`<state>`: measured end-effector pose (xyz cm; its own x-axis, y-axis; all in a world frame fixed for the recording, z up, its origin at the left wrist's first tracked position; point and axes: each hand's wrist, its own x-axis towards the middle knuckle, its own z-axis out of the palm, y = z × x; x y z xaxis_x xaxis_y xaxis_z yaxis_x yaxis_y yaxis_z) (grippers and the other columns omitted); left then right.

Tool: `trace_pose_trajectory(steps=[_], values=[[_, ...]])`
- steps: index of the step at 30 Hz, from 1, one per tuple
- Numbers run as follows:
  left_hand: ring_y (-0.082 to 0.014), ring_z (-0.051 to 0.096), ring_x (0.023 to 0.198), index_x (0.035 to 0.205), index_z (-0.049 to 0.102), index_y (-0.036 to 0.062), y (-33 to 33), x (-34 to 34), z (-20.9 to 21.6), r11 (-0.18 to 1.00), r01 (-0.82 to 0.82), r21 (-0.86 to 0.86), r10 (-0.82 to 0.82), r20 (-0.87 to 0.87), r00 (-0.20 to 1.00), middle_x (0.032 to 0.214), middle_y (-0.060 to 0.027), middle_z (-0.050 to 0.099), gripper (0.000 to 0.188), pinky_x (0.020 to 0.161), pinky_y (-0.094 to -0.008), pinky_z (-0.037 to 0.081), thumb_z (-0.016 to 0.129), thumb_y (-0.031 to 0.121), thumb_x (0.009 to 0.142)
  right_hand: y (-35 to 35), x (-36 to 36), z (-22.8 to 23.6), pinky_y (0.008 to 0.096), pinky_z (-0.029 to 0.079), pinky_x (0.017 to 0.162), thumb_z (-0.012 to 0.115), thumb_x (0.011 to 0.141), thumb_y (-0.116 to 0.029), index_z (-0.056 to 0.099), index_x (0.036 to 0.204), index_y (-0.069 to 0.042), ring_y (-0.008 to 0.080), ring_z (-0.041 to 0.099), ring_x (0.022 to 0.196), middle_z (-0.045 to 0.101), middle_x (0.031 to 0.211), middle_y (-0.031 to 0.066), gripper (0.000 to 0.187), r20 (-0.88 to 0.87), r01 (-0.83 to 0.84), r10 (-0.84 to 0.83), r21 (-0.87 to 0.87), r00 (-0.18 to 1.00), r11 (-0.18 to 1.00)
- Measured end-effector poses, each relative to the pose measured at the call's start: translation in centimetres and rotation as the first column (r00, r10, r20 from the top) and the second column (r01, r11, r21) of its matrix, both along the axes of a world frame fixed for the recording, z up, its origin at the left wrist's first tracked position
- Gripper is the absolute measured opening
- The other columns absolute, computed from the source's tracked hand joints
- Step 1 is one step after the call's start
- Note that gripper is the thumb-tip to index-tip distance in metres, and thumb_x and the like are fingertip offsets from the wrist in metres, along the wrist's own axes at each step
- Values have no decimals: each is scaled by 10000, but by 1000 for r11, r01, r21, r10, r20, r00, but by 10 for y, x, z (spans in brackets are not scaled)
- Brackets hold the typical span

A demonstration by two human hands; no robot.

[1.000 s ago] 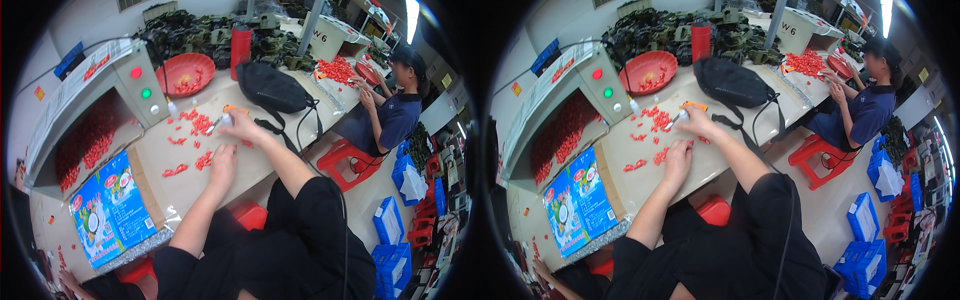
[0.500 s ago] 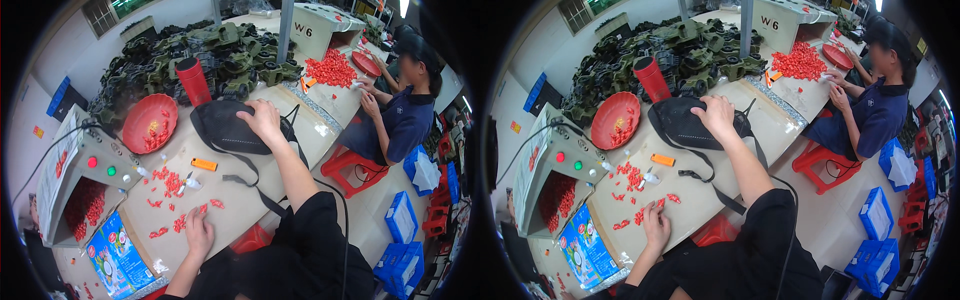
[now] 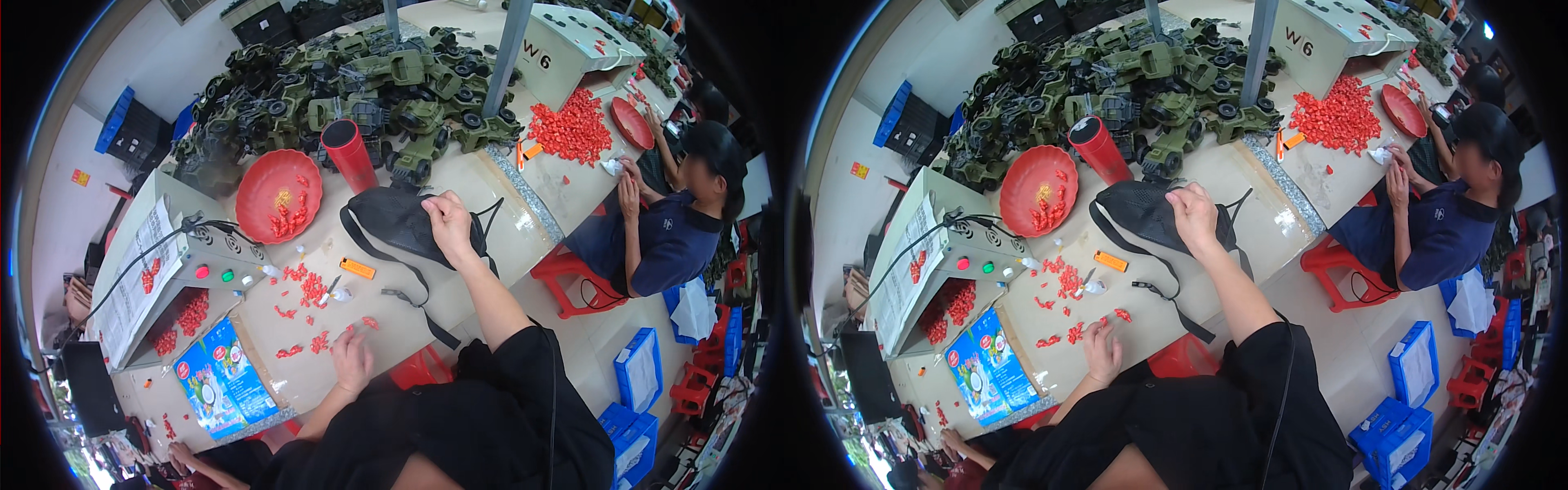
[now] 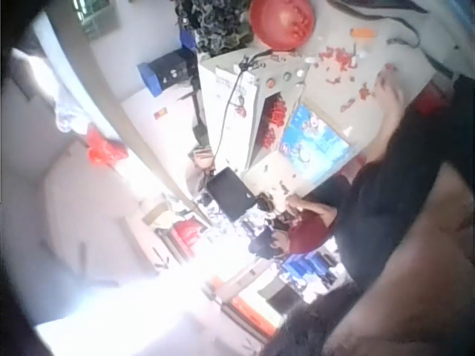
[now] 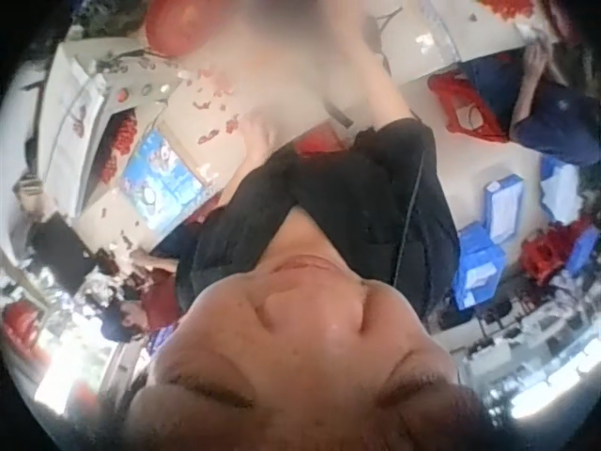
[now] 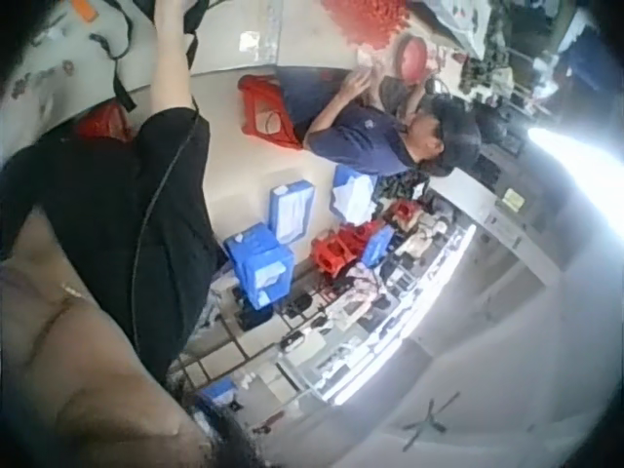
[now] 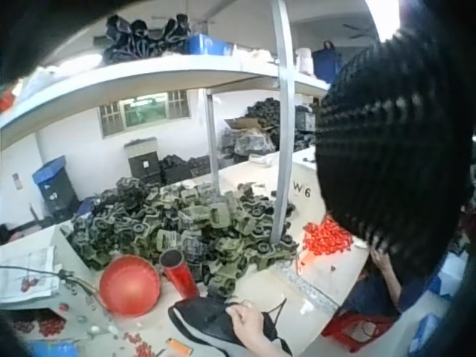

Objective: The person applies glue to small red toy parts with a glue bottle, then assembles them by hand at a workbench.

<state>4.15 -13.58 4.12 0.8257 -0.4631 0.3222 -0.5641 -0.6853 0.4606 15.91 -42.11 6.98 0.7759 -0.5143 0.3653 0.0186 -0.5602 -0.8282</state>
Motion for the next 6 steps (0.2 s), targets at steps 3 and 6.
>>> trace_pose_trajectory(steps=[3,6], values=[[-242,472,898,1041,479,16,-29,9,-1,900,-240,-365,-55,-639,767,1069,-170,441,236,772,-335,410,487,63,809,9,-7,12,314,414,597,593,743,-134,600,709,-36,232,519,672,514,674,79,103,42,-18,12,157,999,987],[-215,475,922,1158,411,29,-66,28,3,668,-564,-486,-283,-866,412,1117,-166,432,303,812,-331,402,434,132,875,3,-13,10,303,420,590,596,740,-121,595,706,-23,220,522,655,530,677,81,103,131,-35,24,84,991,996]])
